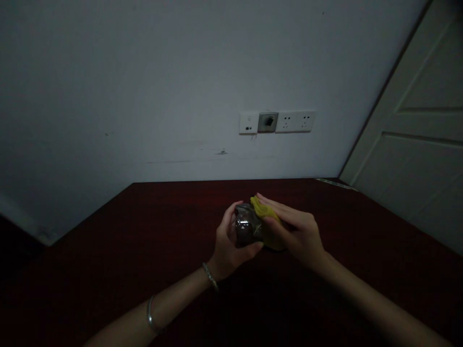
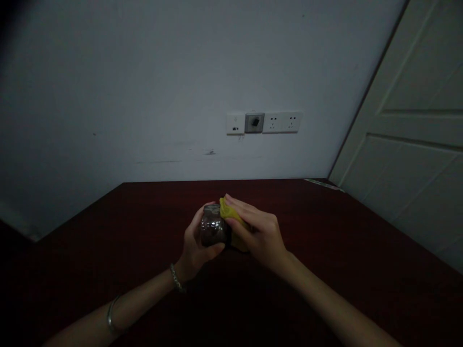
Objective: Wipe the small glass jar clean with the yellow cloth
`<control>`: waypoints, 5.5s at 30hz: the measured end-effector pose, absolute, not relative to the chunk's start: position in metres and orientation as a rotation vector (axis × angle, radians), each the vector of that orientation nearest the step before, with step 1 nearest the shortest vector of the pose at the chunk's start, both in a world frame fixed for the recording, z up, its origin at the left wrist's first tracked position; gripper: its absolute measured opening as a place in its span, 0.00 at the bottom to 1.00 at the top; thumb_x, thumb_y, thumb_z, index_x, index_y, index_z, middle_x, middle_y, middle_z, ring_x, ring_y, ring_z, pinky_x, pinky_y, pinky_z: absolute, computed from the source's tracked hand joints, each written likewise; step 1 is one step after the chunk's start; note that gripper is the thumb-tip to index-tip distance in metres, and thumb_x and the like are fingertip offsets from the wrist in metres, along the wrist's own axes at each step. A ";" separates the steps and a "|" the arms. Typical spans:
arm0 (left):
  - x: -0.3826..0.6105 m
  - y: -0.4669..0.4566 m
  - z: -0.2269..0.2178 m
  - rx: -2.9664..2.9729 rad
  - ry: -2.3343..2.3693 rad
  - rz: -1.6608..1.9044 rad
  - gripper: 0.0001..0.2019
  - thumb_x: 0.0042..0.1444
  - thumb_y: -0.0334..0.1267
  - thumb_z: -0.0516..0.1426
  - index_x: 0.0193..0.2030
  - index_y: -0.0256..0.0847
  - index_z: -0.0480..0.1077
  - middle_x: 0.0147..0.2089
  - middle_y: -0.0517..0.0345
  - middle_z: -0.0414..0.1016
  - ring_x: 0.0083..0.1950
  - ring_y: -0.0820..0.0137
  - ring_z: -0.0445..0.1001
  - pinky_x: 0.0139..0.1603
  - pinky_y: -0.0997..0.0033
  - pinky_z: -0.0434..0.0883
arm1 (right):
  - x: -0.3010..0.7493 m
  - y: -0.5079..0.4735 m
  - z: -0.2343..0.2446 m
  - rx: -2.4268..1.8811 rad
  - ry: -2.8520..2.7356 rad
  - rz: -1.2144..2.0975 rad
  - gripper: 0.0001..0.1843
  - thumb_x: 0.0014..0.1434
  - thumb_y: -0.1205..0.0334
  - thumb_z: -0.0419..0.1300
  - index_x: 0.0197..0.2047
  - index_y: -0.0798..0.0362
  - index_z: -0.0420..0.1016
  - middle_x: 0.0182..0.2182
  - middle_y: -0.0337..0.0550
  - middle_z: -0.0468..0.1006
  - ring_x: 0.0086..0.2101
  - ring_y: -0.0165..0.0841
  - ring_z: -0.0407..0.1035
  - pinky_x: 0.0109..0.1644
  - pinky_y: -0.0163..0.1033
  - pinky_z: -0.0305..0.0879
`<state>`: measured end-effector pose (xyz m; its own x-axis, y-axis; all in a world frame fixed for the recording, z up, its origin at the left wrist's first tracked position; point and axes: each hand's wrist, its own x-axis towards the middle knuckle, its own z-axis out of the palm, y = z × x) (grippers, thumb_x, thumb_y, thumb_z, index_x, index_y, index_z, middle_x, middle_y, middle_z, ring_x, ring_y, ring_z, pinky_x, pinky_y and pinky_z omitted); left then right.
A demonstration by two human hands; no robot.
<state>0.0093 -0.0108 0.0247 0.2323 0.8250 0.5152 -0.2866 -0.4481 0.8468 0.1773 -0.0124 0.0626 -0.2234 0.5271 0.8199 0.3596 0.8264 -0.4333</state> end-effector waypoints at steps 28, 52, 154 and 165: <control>0.000 0.002 0.023 1.533 0.558 1.325 0.42 0.39 0.36 0.68 0.60 0.38 0.53 0.56 0.43 0.68 0.56 0.56 0.69 0.55 0.61 0.69 | 0.183 -0.007 0.059 -0.468 -1.995 0.041 0.28 0.57 0.72 0.60 0.59 0.45 0.65 0.55 0.44 0.71 0.55 0.42 0.66 0.58 0.54 0.66; 0.002 0.012 0.018 1.414 0.611 1.365 0.40 0.36 0.39 0.70 0.57 0.36 0.59 0.55 0.42 0.70 0.55 0.54 0.71 0.55 0.57 0.70 | 0.192 -0.002 0.054 -0.464 -2.232 -0.128 0.30 0.60 0.70 0.57 0.64 0.44 0.57 0.57 0.43 0.69 0.59 0.40 0.59 0.58 0.53 0.64; 0.005 0.015 0.017 1.527 0.580 1.267 0.43 0.31 0.34 0.71 0.57 0.38 0.59 0.54 0.43 0.70 0.55 0.56 0.70 0.56 0.56 0.69 | 0.186 0.002 0.064 -0.598 -1.967 0.173 0.21 0.60 0.68 0.58 0.56 0.44 0.70 0.51 0.43 0.75 0.52 0.40 0.69 0.56 0.53 0.67; 0.005 0.013 0.026 1.339 0.629 1.327 0.38 0.36 0.40 0.69 0.54 0.35 0.61 0.54 0.41 0.70 0.56 0.55 0.69 0.58 0.55 0.66 | 0.185 -0.003 0.046 -0.505 -1.960 -0.041 0.30 0.57 0.72 0.59 0.62 0.42 0.62 0.56 0.43 0.71 0.55 0.42 0.65 0.56 0.54 0.67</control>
